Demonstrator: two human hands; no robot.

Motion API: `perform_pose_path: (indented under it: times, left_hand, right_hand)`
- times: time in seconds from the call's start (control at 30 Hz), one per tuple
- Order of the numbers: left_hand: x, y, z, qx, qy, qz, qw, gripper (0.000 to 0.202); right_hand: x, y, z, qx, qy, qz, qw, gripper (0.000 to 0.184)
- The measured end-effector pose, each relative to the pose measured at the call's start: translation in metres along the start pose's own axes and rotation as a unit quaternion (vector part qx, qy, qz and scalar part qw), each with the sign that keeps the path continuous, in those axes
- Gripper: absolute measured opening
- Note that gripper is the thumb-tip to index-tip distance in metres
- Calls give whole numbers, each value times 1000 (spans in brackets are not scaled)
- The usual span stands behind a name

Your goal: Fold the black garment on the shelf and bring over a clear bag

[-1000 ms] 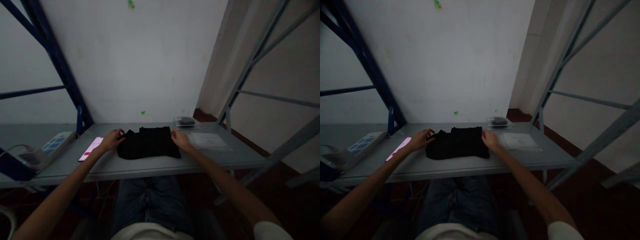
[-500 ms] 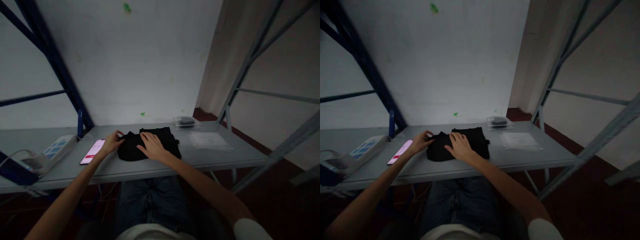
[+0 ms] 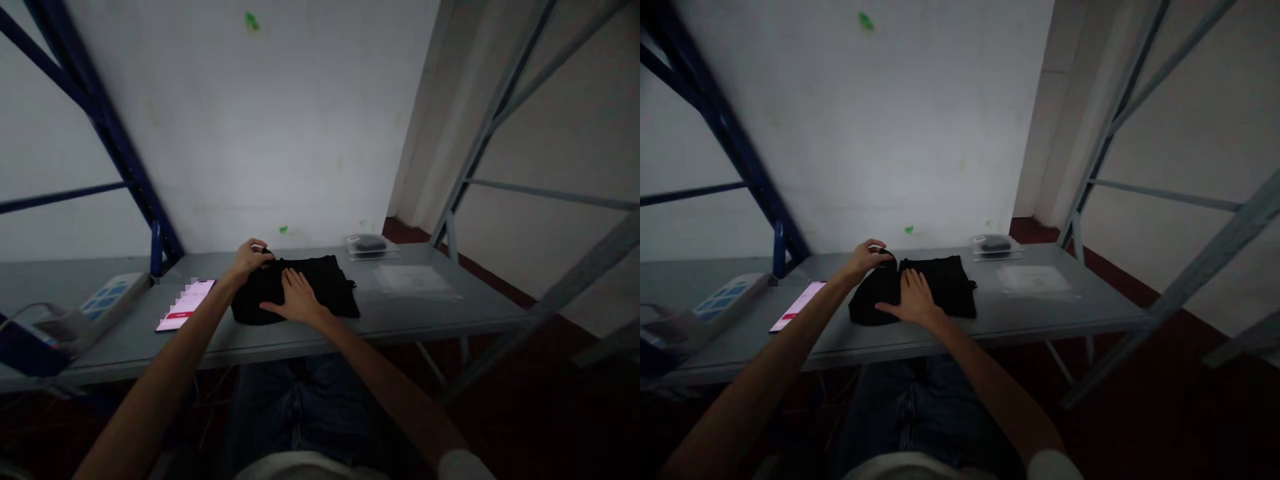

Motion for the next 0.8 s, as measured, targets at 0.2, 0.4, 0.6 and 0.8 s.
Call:
perform_pose_path:
  times: [0.2,0.4,0.6,0.8]
  left_hand:
    - [3,-83,-5,-31,-13,-14,999,41]
    - [46,-121,10,40,-55,3,998,31]
    - [90,-44,12,-202,-213,-110,950,33]
    - [94,-29,47,-402,-206,3,892,49]
  right_hand:
    - [58,55,-49,30,-67,-44,996,98]
    - [65,73,-64,59,-66,-71,994,77]
    - [48,46,-41,80,-8,-14,997,68]
    - [45,25,-46,100,-17,20,995,63]
Point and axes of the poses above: each hand's wrist, its own x-axis away from the middle knuckle, its own y-axis out of the back of the hand, z = x × y, the point moved 6 cm from there along -x, towards the middle knuckle, and after that the axes turned 8 degrees about y, right-handed, at the moved point
